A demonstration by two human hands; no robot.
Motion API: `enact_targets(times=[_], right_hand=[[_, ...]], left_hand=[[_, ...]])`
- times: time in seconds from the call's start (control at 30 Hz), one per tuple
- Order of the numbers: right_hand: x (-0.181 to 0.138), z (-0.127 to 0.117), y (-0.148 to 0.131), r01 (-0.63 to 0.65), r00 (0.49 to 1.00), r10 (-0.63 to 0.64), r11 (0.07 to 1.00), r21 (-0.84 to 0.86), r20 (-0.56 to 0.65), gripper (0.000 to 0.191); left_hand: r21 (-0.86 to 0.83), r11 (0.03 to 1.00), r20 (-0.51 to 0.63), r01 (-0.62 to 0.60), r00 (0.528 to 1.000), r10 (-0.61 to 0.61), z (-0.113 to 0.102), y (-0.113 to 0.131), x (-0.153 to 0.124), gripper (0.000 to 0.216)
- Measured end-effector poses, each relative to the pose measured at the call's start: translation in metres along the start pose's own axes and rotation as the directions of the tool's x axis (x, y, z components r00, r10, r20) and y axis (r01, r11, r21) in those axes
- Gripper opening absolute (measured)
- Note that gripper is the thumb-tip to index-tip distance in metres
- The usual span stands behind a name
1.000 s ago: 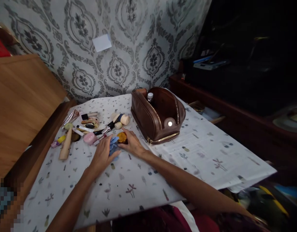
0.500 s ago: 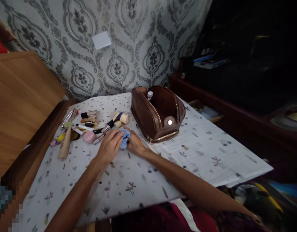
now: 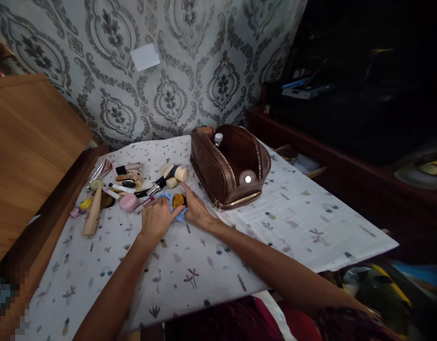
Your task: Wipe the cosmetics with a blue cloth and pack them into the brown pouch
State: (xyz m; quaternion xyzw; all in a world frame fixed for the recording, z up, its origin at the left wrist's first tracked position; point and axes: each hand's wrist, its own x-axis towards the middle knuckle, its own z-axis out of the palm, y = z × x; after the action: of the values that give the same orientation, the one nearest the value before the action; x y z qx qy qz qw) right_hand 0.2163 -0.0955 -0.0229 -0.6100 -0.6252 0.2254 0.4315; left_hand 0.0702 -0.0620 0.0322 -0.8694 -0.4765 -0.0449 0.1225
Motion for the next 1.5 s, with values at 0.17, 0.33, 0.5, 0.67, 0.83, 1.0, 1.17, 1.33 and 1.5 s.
enact_targets(times=[0.17, 0.33, 0.5, 0.67, 0.83, 1.0, 1.17, 1.33, 1.5], right_hand=[[-0.002, -0.003, -0.006, 0.006, 1.0, -0.006, 0.999, 0.04, -0.015, 0.089], [-0.004, -0.005, -0.011, 0.012, 0.999, -0.01, 0.999, 0.049, -0.039, 0.087], [-0.005, -0.005, -0.007, 0.051, 0.998, -0.046, 0.993, 0.103, -0.049, 0.093], [-0.005, -0.003, -0.003, 0.072, 0.994, -0.065, 0.993, 0.092, -0.083, 0.092], [-0.006, 0.0, -0.005, 0.126, 0.991, -0.123, 0.991, 0.051, -0.054, 0.097], [-0.005, -0.001, -0.006, 0.131, 0.989, -0.121, 0.983, 0.127, -0.085, 0.098], [-0.005, -0.006, -0.006, 0.078, 0.991, -0.061, 0.987, 0.142, -0.116, 0.095], [-0.006, -0.01, -0.01, 0.083, 0.994, -0.071, 0.985, 0.153, -0.082, 0.092], [-0.004, -0.007, -0.011, 0.017, 1.0, -0.01, 0.932, 0.362, -0.02, 0.093]], left_hand=[[-0.019, 1.0, -0.036, -0.022, 0.999, 0.021, -0.004, -0.003, -0.006, 0.057], [-0.009, 0.968, -0.235, -0.25, 0.942, 0.241, 0.0, -0.004, -0.01, 0.027], [0.012, 0.835, -0.436, -0.551, 0.748, 0.5, 0.007, -0.014, -0.006, 0.02], [-0.097, 0.809, -0.563, -0.58, 0.702, 0.435, 0.013, -0.022, -0.002, 0.026], [-0.419, 0.837, -0.479, -0.353, 0.868, 0.127, 0.018, -0.021, 0.001, 0.035], [-0.694, 0.68, -0.334, -0.238, 0.943, -0.011, 0.02, -0.027, 0.009, 0.037], [-0.64, 0.71, -0.299, -0.292, 0.947, 0.12, 0.018, -0.026, 0.005, 0.043], [-0.488, 0.789, -0.301, -0.373, 0.921, 0.249, 0.02, -0.022, 0.0, 0.046], [-0.525, 0.682, -0.444, -0.508, 0.848, 0.29, 0.022, -0.024, 0.003, 0.029]])
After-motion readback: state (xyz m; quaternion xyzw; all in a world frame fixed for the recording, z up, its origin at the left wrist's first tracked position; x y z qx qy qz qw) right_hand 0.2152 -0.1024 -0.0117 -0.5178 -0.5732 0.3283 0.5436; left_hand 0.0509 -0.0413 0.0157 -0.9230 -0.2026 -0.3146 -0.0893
